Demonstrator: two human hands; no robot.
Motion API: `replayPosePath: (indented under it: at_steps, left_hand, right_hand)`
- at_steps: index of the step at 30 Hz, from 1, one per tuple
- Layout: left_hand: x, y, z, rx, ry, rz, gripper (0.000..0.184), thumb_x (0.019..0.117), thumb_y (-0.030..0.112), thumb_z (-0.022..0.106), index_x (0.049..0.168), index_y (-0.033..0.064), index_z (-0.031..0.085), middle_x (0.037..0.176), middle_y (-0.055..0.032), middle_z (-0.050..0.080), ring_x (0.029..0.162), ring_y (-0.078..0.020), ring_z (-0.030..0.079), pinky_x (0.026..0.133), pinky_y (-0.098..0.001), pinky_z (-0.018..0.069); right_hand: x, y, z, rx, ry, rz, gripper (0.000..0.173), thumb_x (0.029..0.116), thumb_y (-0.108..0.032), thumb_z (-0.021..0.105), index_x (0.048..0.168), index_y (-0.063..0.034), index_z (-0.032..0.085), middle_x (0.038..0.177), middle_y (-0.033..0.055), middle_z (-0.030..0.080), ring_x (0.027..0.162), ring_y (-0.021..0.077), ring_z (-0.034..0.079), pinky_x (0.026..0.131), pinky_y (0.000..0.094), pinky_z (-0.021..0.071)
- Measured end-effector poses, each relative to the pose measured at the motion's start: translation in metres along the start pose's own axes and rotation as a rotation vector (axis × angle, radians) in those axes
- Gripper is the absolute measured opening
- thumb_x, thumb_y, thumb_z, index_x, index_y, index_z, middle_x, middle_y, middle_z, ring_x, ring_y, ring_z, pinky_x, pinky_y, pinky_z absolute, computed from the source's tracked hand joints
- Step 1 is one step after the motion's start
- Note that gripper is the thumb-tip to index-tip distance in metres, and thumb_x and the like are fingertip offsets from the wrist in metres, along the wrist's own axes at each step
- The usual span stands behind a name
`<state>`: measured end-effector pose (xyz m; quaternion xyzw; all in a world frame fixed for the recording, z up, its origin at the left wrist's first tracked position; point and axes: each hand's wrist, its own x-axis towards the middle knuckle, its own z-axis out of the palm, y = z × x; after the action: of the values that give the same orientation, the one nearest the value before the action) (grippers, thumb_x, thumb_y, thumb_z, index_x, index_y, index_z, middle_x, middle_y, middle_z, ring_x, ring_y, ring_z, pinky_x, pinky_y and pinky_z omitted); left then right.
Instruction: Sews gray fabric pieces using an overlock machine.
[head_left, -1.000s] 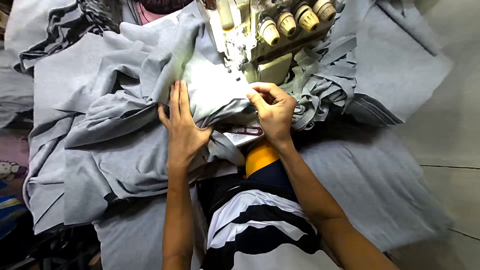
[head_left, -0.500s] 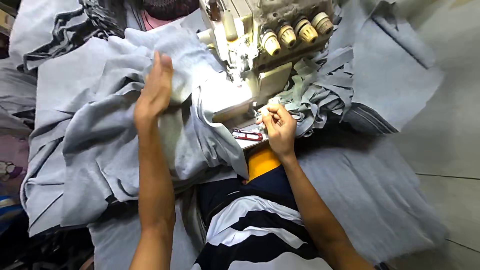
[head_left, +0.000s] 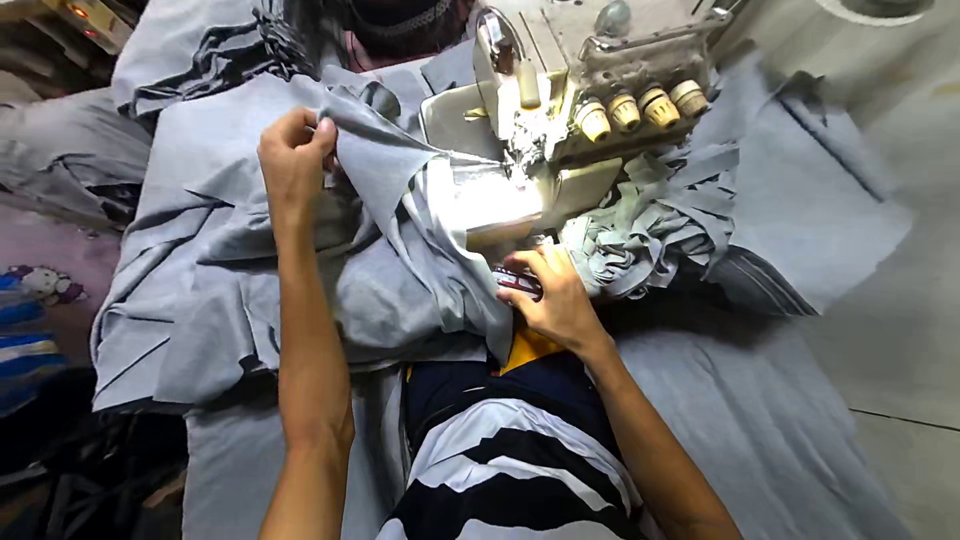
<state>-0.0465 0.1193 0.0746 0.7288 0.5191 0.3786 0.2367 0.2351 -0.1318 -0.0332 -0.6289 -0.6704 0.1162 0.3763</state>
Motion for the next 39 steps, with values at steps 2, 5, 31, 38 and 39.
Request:
replayPosePath:
  at_steps: [2, 5, 31, 38, 39]
  left_hand:
    - [-0.015, -0.004, -0.005, -0.028, -0.006, 0.055, 0.036, 0.1041, 0.035, 0.054, 0.108, 0.002, 0.066, 0.086, -0.0041, 0.067, 0.074, -0.0084, 0.062, 0.073, -0.0332, 0.0544]
    - [-0.026, -0.009, -0.002, -0.052, 0.039, 0.099, 0.034, 0.1055, 0.033, 0.052, 0.105, 0.003, 0.067, 0.084, -0.0025, 0.066, 0.072, -0.0074, 0.062, 0.071, -0.0309, 0.0541]
    - [-0.107, -0.035, -0.031, -0.394, 0.587, 0.28, 0.014, 0.1057, 0.012, 0.047, 0.099, 0.0117, 0.059, 0.082, 0.011, 0.06, 0.071, -0.0002, 0.059, 0.067, -0.0219, 0.0527]
    - [-0.111, -0.035, -0.032, -0.355, 0.58, 0.266, 0.015, 0.1069, 0.014, 0.045, 0.101, 0.011, 0.059, 0.083, 0.0106, 0.059, 0.072, -0.0004, 0.059, 0.068, -0.0223, 0.0526]
    - [-0.111, -0.037, -0.033, -0.338, 0.574, 0.249, 0.016, 0.1074, 0.014, 0.044, 0.103, 0.0094, 0.059, 0.085, 0.0097, 0.06, 0.074, -0.0004, 0.059, 0.069, -0.0226, 0.0528]
  right_hand:
    - [-0.003, -0.001, 0.004, -0.054, -0.033, -0.042, 0.037, 0.0925, -0.04, 0.072, 0.12, -0.0155, 0.072, 0.113, 0.0093, 0.067, 0.11, 0.0281, 0.061, 0.096, 0.0486, 0.0487]
    - [-0.004, -0.002, 0.003, -0.141, -0.057, -0.069, 0.029, 0.0968, -0.027, 0.067, 0.119, -0.0099, 0.071, 0.111, 0.0131, 0.067, 0.107, 0.0329, 0.062, 0.095, 0.0502, 0.0497]
    - [0.071, -0.084, -0.04, 1.097, -0.523, 0.476, 0.049, 0.1134, -0.031, 0.017, 0.127, -0.0053, 0.056, 0.063, -0.0009, 0.059, 0.041, -0.0008, 0.041, 0.037, 0.0131, 0.0329]
    - [0.118, -0.091, -0.031, 1.11, -0.504, 0.647, 0.035, 0.1146, -0.027, 0.025, 0.111, -0.0074, 0.054, 0.063, -0.0055, 0.051, 0.042, -0.0024, 0.038, 0.037, 0.0117, 0.0293]
    - [0.117, -0.089, -0.032, 1.107, -0.506, 0.631, 0.035, 0.1145, -0.028, 0.027, 0.11, -0.0077, 0.055, 0.062, -0.0053, 0.05, 0.042, -0.0021, 0.037, 0.036, 0.012, 0.0292]
